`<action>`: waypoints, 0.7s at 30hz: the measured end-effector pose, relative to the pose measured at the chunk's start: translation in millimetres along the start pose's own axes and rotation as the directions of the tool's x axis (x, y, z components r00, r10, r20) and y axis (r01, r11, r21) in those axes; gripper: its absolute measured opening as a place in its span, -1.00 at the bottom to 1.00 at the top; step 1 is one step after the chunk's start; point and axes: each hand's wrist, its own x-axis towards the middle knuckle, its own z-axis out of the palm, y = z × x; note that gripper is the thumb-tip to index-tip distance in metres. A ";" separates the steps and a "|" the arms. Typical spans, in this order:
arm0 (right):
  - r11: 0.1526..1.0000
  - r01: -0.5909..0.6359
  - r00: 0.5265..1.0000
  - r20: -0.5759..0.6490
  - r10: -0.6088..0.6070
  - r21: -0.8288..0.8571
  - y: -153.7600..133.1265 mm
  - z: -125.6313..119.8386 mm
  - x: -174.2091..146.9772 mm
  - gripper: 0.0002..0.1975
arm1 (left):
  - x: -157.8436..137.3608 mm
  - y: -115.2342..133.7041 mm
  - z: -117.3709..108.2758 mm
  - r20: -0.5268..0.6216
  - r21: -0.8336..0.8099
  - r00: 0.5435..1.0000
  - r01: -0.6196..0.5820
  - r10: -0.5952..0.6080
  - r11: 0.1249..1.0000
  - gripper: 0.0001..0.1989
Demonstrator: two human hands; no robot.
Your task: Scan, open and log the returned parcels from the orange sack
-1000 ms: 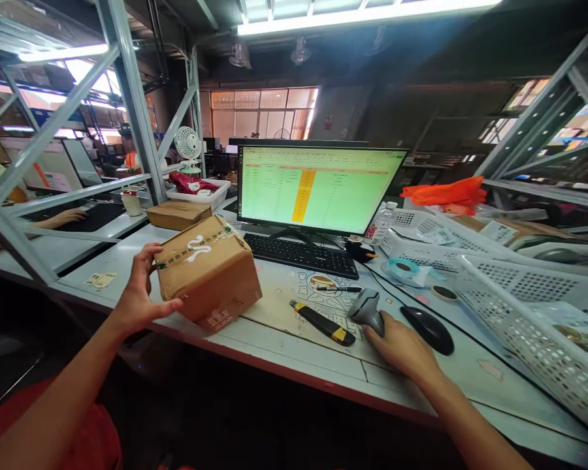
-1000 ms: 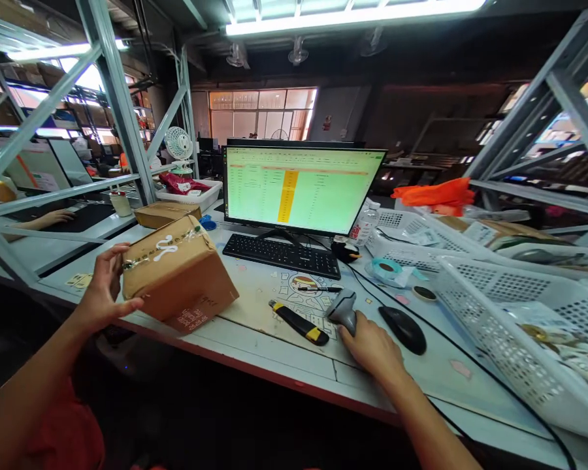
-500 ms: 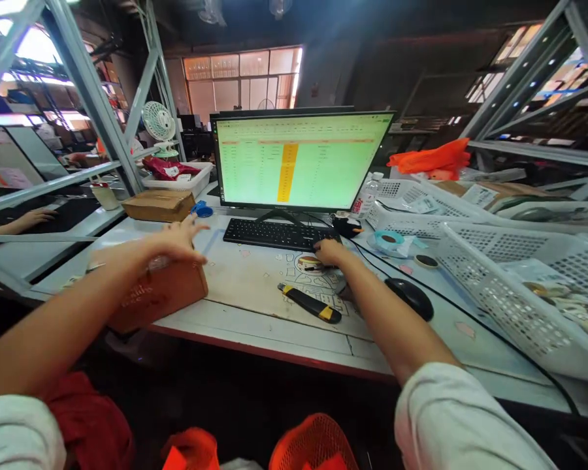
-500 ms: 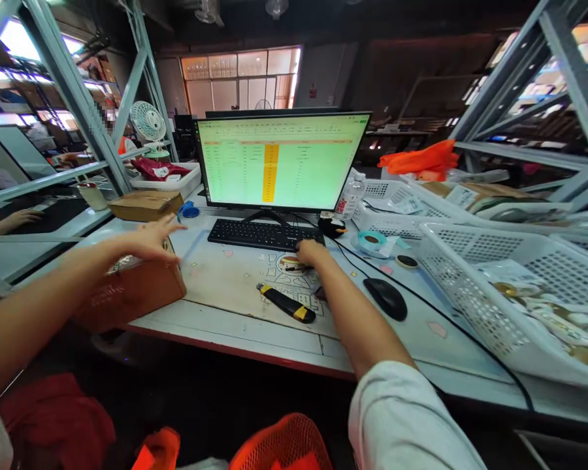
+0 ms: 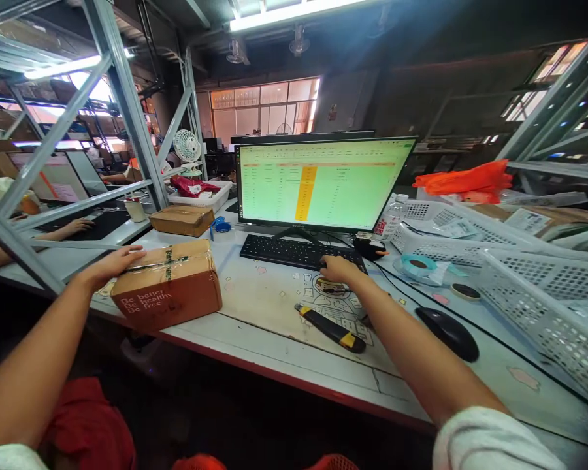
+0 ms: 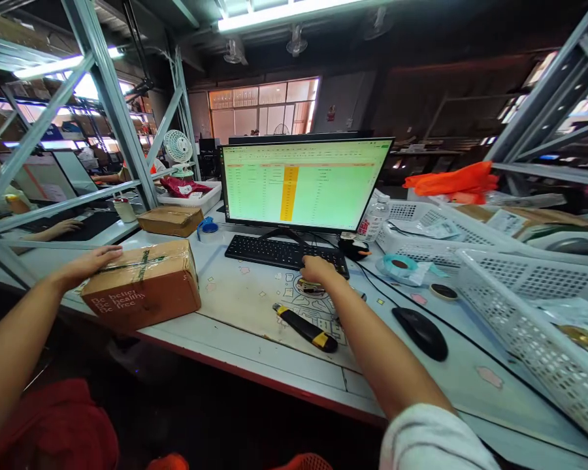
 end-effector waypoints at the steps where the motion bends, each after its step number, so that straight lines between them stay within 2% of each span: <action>1: 0.998 0.063 0.998 0.012 -0.063 0.009 -7.2 2.5 -13.9 -0.49 | -4.7 -5.9 1.3 0.065 -0.143 0.994 0.093 -0.084 0.985 -0.32; 3: 0.981 0.192 0.980 0.055 -0.193 0.024 -21.0 13.7 -47.2 -0.45 | -10.2 -8.5 8.9 0.169 -0.366 0.970 0.227 -0.175 0.902 -0.30; 5: 0.961 0.276 0.957 0.087 -0.278 0.025 -31.1 30.7 -80.9 -0.35 | -7.5 -2.3 19.9 0.187 -0.481 0.969 0.232 -0.160 0.845 -0.27; 7: 0.954 0.300 0.951 0.074 -0.299 0.009 -35.3 47.3 -105.6 -0.33 | 2.3 8.4 33.3 0.203 -0.534 0.970 0.223 -0.132 0.815 -0.28; 10: 0.954 0.295 0.955 0.006 -0.295 0.048 -34.7 59.8 -117.0 -0.44 | 21.5 27.7 60.9 0.279 -0.611 0.956 0.249 -0.089 0.751 -0.38; 12: 0.928 0.298 0.954 -0.046 -0.295 0.225 -36.1 57.6 -111.8 -0.52 | 31.9 41.4 83.1 0.392 -0.671 0.919 0.308 -0.029 0.675 -0.46; 13: 0.884 0.284 0.958 -0.061 -0.282 0.373 -39.0 53.9 -107.7 -0.56 | 35.8 47.6 93.8 0.443 -0.691 0.896 0.343 -0.001 0.637 -0.50; 14: 0.804 0.248 0.965 -0.061 -0.257 0.541 -43.6 49.0 -103.6 -0.59 | 39.0 53.1 103.5 0.482 -0.702 0.876 0.375 0.016 0.606 -0.52; 16: 0.552 0.147 0.976 -0.031 -0.214 0.821 -57.8 37.1 -97.0 -0.68 | 43.6 60.2 117.7 0.512 -0.714 0.859 0.415 0.015 0.563 -0.55; 18: 0.320 0.084 0.978 -0.016 -0.209 0.944 -76.2 24.4 -92.9 -0.75 | 46.7 61.5 124.2 0.513 -0.718 0.858 0.435 -0.009 0.544 -0.55; 19: 0.249 0.076 0.976 -0.021 -0.215 0.966 -85.5 18.3 -91.7 -0.77 | 47.8 60.5 125.2 0.508 -0.722 0.861 0.437 -0.017 0.536 -0.54; 21: 0.183 0.065 0.974 -0.022 -0.228 0.981 -102.0 8.0 -90.6 -0.81 | 49.7 56.9 125.2 0.484 -0.740 0.875 0.425 -0.026 0.522 -0.54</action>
